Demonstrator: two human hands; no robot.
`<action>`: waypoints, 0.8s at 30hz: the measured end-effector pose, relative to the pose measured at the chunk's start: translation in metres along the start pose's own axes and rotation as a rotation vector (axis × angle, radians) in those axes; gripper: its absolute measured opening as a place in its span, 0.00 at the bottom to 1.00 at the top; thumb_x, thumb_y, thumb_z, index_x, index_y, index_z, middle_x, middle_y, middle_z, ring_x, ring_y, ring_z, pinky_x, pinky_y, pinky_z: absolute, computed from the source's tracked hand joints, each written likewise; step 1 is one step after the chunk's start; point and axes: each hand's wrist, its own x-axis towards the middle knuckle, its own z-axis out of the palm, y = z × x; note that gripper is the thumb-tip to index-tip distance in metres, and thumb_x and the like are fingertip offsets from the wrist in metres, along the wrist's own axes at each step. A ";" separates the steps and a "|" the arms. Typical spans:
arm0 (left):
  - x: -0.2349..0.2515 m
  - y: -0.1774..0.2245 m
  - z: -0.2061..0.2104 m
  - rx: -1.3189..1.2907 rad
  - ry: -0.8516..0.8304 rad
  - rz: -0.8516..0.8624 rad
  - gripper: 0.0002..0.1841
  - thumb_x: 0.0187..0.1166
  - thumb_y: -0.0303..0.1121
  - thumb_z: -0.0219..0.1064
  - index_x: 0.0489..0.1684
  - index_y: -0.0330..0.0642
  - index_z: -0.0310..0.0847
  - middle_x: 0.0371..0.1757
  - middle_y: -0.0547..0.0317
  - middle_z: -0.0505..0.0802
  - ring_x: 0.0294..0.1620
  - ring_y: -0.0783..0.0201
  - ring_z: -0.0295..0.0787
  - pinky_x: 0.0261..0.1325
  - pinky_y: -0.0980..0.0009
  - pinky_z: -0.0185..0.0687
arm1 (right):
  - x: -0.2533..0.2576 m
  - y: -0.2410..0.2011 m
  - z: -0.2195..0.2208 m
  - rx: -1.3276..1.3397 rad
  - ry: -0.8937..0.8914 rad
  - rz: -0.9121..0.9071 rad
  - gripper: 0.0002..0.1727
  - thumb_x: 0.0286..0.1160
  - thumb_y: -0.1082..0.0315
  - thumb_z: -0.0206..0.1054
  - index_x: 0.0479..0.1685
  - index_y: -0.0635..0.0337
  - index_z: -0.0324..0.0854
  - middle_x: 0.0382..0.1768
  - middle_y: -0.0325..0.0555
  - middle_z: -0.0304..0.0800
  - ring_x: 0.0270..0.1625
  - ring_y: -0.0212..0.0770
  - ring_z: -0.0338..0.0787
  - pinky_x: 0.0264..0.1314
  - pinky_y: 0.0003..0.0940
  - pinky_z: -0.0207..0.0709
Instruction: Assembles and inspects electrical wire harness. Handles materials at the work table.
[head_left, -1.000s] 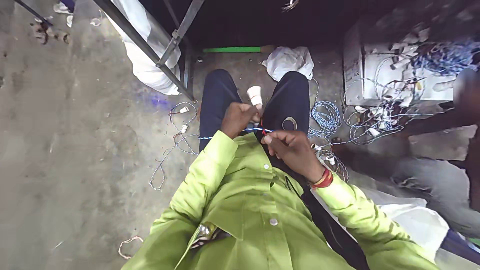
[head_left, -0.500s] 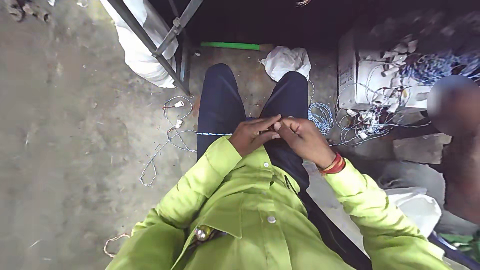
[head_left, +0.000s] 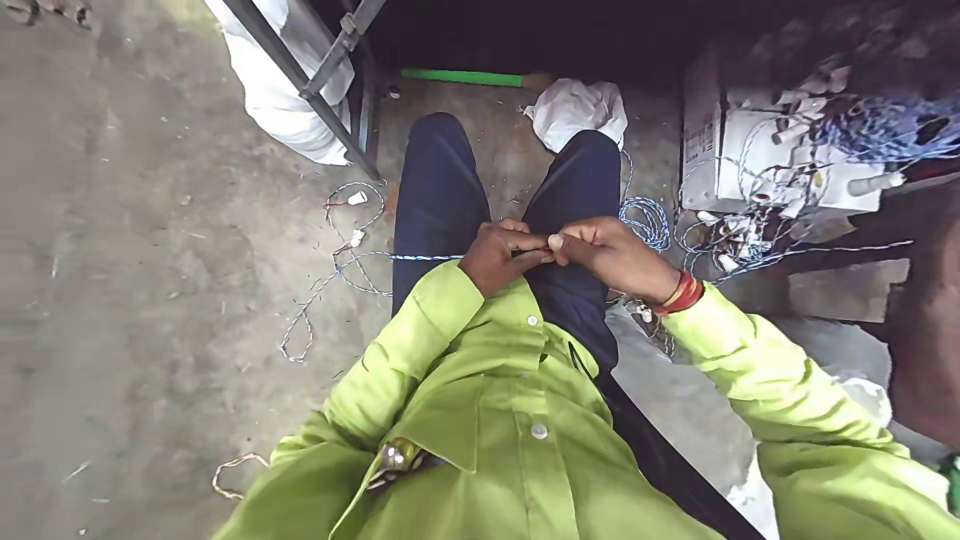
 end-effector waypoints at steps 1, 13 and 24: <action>0.000 0.003 0.001 0.054 0.014 0.011 0.08 0.75 0.33 0.76 0.45 0.45 0.98 0.43 0.55 0.96 0.53 0.61 0.89 0.70 0.46 0.69 | -0.005 -0.006 0.002 0.047 0.018 0.014 0.21 0.88 0.61 0.56 0.20 0.52 0.80 0.13 0.33 0.71 0.15 0.29 0.68 0.18 0.28 0.58; -0.001 0.013 0.021 0.212 0.140 0.223 0.15 0.72 0.20 0.65 0.52 0.35 0.94 0.42 0.48 0.98 0.43 0.56 0.96 0.65 0.54 0.80 | -0.031 -0.015 0.014 0.062 0.105 -0.043 0.20 0.88 0.59 0.55 0.23 0.50 0.83 0.14 0.30 0.73 0.15 0.27 0.69 0.17 0.26 0.60; -0.006 0.018 0.006 -0.293 0.040 -0.086 0.11 0.85 0.28 0.65 0.54 0.32 0.91 0.45 0.55 0.98 0.45 0.72 0.94 0.56 0.71 0.90 | -0.017 0.017 0.018 0.060 0.472 -0.392 0.21 0.71 0.59 0.78 0.60 0.61 0.90 0.58 0.44 0.94 0.64 0.40 0.89 0.70 0.41 0.81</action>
